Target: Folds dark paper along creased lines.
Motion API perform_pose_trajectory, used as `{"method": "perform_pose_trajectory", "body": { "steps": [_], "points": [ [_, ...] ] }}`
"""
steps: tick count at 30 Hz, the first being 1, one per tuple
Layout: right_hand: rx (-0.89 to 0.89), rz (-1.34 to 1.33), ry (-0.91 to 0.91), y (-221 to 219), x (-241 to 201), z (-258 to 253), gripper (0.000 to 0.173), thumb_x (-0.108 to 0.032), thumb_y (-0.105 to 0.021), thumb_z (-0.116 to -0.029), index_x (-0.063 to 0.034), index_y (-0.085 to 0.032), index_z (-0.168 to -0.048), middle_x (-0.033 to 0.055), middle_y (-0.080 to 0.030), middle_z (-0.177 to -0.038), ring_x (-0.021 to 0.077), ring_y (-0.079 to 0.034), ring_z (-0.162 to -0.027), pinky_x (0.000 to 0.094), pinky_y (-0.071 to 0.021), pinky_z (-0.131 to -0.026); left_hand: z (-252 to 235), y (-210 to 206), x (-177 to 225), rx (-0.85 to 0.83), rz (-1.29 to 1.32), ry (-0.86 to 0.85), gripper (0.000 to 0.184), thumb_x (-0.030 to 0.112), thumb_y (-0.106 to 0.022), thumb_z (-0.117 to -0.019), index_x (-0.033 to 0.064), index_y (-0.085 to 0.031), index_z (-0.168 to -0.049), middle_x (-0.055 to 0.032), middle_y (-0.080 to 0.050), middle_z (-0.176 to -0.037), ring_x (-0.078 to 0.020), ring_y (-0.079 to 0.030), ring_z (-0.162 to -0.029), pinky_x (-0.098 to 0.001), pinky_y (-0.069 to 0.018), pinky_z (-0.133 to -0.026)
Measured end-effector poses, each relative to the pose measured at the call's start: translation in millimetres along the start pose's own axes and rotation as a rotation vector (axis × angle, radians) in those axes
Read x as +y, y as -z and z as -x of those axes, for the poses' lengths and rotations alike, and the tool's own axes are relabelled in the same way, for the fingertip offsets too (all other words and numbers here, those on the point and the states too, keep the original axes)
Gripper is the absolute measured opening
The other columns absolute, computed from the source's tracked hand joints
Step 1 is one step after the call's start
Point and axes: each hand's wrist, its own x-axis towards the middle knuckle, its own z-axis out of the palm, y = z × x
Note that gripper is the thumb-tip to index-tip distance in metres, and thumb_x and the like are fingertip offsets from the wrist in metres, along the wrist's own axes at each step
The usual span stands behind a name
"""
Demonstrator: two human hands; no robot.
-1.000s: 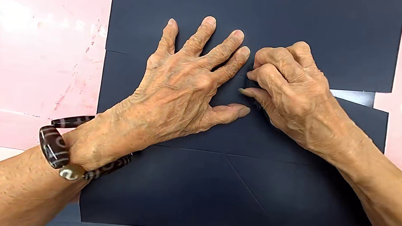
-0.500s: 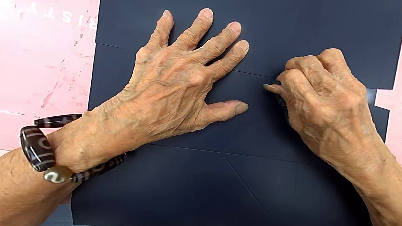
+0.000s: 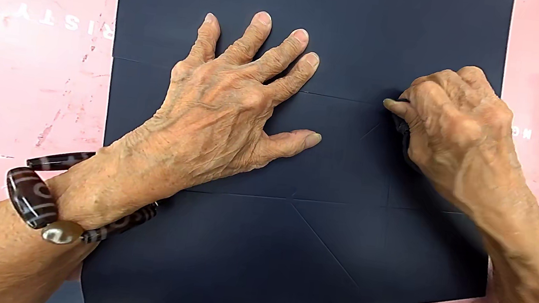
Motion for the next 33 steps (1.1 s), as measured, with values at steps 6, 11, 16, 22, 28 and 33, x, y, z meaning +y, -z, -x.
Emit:
{"method": "perform_pose_trajectory", "body": {
  "steps": [6,11,16,22,28,33],
  "points": [
    [0.137,-0.241,-0.443,42.5,16.2,23.6,0.026,-0.027,-0.048,-0.1090,-0.0064,-0.060,-0.120,0.0020,-0.058,-0.083,0.0032,-0.053,-0.065,0.0213,-0.0449,-0.059,-0.5,-2.7,-0.7,0.012,-0.013,-0.016,0.086,0.075,-0.027,-0.0966,0.0172,-0.041,-0.158,-0.0080,-0.035,-0.166,-0.0447,-0.029,-0.152,-0.0748,-0.0223,-0.112],
    [-0.026,0.277,-0.652,51.6,53.4,56.6,0.061,-0.052,-0.035,-0.1082,-0.0038,-0.050,-0.142,0.0323,-0.063,-0.106,0.0558,-0.060,-0.100,0.0747,-0.0411,-0.081,-1.5,-3.5,-3.3,0.014,-0.018,-0.050,0.086,0.074,-0.027,-0.0976,0.0159,-0.040,-0.159,-0.0103,-0.035,-0.166,-0.0471,-0.028,-0.151,-0.0771,-0.0215,-0.110],
    [-0.060,0.402,-0.373,49.3,14.0,44.3,0.062,-0.050,-0.044,-0.1065,0.0046,-0.059,-0.132,0.0348,-0.040,-0.152,0.0595,-0.033,-0.141,0.0759,-0.0264,-0.109,-2.0,-4.0,-3.6,0.028,0.018,-0.060,0.084,0.073,-0.029,-0.0980,0.0136,-0.045,-0.156,-0.0117,-0.038,-0.164,-0.0486,-0.029,-0.150,-0.0780,-0.0204,-0.110],
    [-0.005,-0.164,-0.026,-7.9,-9.8,26.4,0.070,-0.050,-0.058,-0.1000,0.0012,-0.052,-0.147,0.0183,-0.049,-0.155,0.0336,-0.044,-0.146,0.0503,-0.0338,-0.119,-2.7,-3.1,-2.5,0.026,0.012,-0.053,0.085,0.073,-0.030,-0.0975,0.0130,-0.044,-0.157,-0.0128,-0.038,-0.164,-0.0504,-0.030,-0.149,-0.0790,-0.0211,-0.109],
    [0.024,-0.194,-0.033,-21.7,-5.2,36.8,0.056,-0.045,-0.053,-0.1047,-0.0048,-0.060,-0.143,0.0122,-0.055,-0.152,0.0296,-0.043,-0.147,0.0494,-0.0279,-0.124,-2.1,-2.8,-2.9,0.060,0.011,-0.018,0.086,0.077,-0.033,-0.0939,0.0195,-0.046,-0.156,-0.0051,-0.042,-0.162,-0.0402,-0.033,-0.151,-0.0737,-0.0206,-0.113],
    [0.046,-0.184,-0.055,-23.1,-4.1,38.9,0.056,-0.045,-0.054,-0.1041,-0.0051,-0.061,-0.142,0.0133,-0.056,-0.150,0.0302,-0.045,-0.146,0.0485,-0.0287,-0.123,-1.8,3.3,-5.8,0.042,0.091,0.010,0.087,0.077,-0.044,-0.0902,0.0175,-0.049,-0.154,-0.0060,-0.042,-0.162,-0.0341,-0.035,-0.151,-0.0677,-0.0215,-0.118]
  ]
}}
